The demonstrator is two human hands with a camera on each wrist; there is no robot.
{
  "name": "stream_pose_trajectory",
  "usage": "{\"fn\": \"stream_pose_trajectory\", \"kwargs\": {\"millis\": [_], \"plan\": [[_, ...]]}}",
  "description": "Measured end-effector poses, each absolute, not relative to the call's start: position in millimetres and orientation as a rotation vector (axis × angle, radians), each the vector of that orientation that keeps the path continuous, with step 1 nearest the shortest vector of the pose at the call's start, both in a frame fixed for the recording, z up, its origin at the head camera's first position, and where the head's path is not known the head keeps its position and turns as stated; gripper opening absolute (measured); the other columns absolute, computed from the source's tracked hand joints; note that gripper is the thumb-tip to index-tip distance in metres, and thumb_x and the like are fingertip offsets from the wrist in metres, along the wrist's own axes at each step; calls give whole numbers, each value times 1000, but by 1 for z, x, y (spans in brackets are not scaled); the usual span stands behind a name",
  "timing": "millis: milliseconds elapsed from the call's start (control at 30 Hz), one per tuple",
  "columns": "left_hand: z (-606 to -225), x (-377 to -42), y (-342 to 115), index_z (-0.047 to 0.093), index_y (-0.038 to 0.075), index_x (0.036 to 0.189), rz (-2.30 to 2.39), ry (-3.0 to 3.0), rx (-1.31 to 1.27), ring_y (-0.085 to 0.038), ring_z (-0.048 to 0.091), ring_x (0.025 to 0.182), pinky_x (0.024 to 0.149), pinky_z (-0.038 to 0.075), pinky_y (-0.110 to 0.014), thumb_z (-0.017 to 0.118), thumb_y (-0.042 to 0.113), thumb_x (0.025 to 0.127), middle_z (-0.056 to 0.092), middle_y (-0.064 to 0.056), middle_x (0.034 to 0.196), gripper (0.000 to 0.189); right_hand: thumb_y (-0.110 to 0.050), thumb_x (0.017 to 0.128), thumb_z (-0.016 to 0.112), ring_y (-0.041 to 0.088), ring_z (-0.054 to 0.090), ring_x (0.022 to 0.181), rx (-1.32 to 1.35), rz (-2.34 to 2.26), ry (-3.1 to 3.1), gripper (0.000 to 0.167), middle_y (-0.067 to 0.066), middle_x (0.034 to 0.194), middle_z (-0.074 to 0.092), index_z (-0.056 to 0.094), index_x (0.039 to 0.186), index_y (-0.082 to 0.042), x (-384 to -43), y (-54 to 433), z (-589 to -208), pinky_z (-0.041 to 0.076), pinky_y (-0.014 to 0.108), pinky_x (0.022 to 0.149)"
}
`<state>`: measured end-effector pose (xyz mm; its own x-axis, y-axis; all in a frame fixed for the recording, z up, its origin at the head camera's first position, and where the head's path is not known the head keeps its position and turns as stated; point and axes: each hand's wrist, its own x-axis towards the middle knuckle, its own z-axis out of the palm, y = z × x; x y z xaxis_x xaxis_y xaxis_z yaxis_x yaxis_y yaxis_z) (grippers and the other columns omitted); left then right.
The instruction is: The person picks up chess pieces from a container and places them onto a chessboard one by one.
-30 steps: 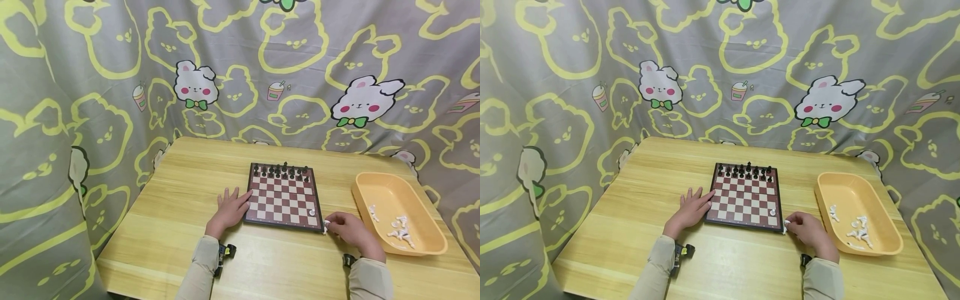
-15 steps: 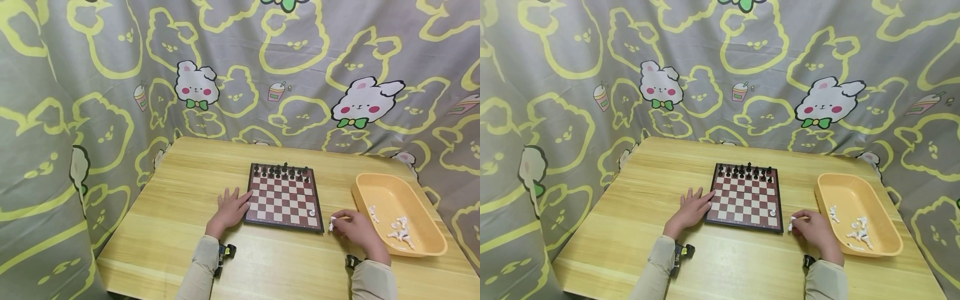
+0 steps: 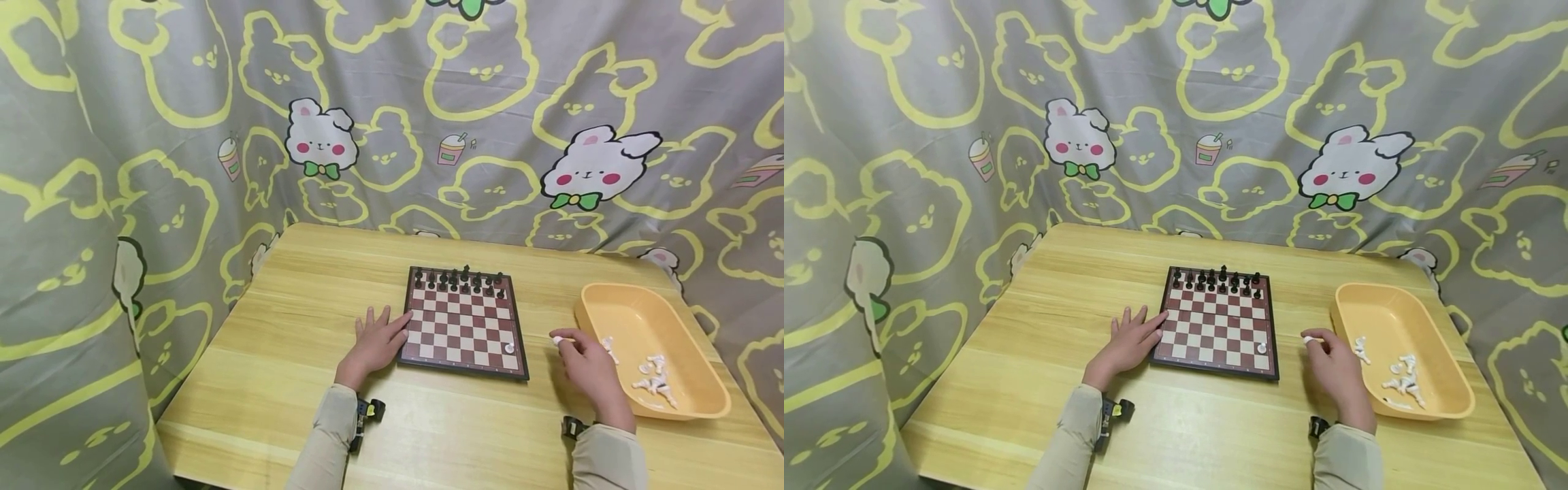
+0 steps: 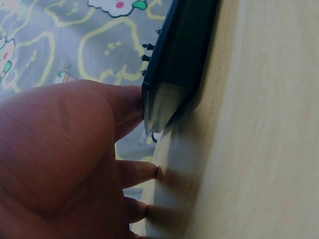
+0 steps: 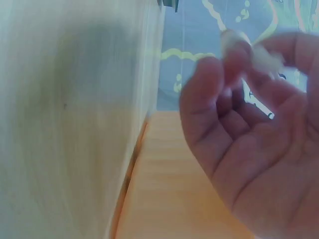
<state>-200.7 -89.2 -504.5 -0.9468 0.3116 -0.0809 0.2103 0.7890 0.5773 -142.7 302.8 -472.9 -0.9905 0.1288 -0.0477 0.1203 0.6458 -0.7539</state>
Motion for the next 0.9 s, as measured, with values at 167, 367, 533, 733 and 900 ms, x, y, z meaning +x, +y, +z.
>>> {"fn": "stream_pose_trajectory", "kwargs": {"millis": [167, 367, 533, 733, 900], "plan": [[-504, -202, -89, 43, 30, 159, 876, 2805, 413, -56, -3, 152, 118, -7, -72, 39, 40, 112, 21, -24, 168, 49, -33, 110, 44, 12, 61, 65, -246, 1253, -2720, 44, 14, 92, 69, 61, 138, -3, -144, 300, -471, 49, 28, 58], [-506, -202, -90, 43, 30, 160, 873, 2808, 416, -56, -3, 152, 118, -6, -73, 38, 40, 112, 21, -24, 168, 49, -32, 105, 61, 10, 70, 68, -262, 1380, -2570, 45, 14, 96, 75, 53, 135, 0, -146, 294, -469, 58, 24, 62], [-507, -201, -90, 43, 30, 160, 868, 2810, 424, -56, -2, 152, 118, -6, -73, 38, 41, 112, 21, -24, 168, 49, -23, 97, 76, -1, 66, 66, -305, 1348, -2455, 29, -6, 83, 74, 64, 110, 0, -148, 290, -470, 55, 16, 63], [-507, -201, -91, 43, 30, 159, 873, 2808, 418, -56, -2, 152, 118, -6, -73, 39, 40, 111, 21, -24, 167, 49, -15, 93, 79, -11, 61, 71, -281, 1318, -2358, 23, -20, 80, 69, 77, 111, -1, -150, 279, -469, 49, 6, 65], [-507, -201, -91, 44, 30, 159, 879, 2809, 418, -56, -2, 152, 118, -6, -73, 39, 40, 111, 21, -25, 167, 49, -1, 94, 74, -18, 58, 82, -161, 1294, -2322, 24, 2, 100, 74, 75, 118, 3, -152, 271, -471, 48, 3, 73]]}}
